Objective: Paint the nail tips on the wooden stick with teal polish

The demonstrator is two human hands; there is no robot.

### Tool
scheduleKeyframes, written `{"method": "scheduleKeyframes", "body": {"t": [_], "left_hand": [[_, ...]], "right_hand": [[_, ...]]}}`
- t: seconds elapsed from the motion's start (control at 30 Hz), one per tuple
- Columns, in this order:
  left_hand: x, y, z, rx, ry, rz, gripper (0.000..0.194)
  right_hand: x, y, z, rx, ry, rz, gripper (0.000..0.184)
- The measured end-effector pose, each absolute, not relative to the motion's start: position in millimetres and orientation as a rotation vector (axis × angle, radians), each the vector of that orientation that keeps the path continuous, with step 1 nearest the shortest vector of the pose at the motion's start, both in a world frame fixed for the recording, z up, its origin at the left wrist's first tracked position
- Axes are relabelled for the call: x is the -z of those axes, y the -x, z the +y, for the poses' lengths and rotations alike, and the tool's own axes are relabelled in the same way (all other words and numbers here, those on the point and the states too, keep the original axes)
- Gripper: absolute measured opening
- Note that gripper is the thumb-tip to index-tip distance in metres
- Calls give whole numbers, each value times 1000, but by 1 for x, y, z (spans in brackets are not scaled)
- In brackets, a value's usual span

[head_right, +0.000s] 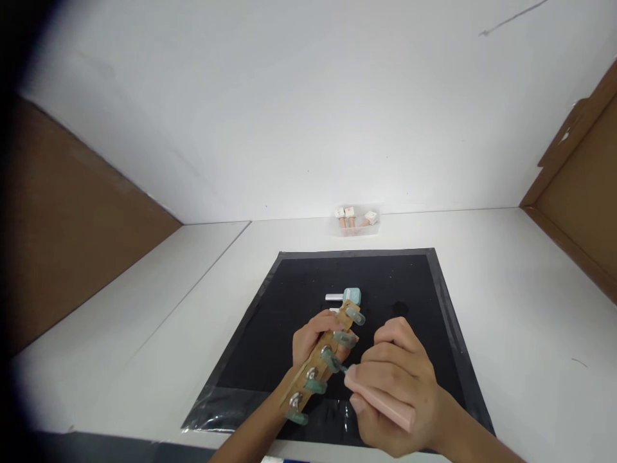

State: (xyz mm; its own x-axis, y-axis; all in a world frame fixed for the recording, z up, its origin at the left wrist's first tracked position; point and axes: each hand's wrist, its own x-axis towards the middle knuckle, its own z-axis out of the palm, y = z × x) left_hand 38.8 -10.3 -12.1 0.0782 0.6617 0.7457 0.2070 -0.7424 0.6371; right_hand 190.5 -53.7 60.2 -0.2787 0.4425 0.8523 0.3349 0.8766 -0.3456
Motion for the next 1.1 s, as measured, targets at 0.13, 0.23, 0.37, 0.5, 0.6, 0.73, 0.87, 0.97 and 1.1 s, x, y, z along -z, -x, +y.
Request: {"method": "scheduleKeyframes", "body": {"t": [0.13, 0.23, 0.37, 0.5, 0.6, 0.73, 0.87, 0.97, 1.1], "left_hand": [[11, -38, -10, -1650, -1999, 855, 14], [10, -37, -10, -1639, -1999, 854, 14], [9, -36, -10, -1657, -1993, 814, 14], [9, -36, -11, -1626, -1971, 788, 10], [11, -36, -12, -1622, -1953, 852, 12], [11, -36, -12, -1649, -1961, 874, 15], [7, -36, -11, -1654, -1978, 813, 10], [6, -34, -11, -1606, -1979, 776, 8], [9, -32, -11, -1588, -1971, 775, 11]], "right_hand": [[-60, -189, -53, -104, 595, -1910, 26], [-62, -189, -54, -79, 578, -1929, 24], [-61, -191, -55, -109, 574, -1871, 24], [-61, -190, -54, -113, 587, -1876, 26], [-62, -189, -55, -93, 600, -1922, 25], [-61, -189, -54, -107, 591, -1885, 26], [-60, -191, -54, -146, 605, -1872, 29], [-62, -190, -55, -131, 596, -1906, 27], [-63, -190, -55, -115, 590, -1895, 24]]}}
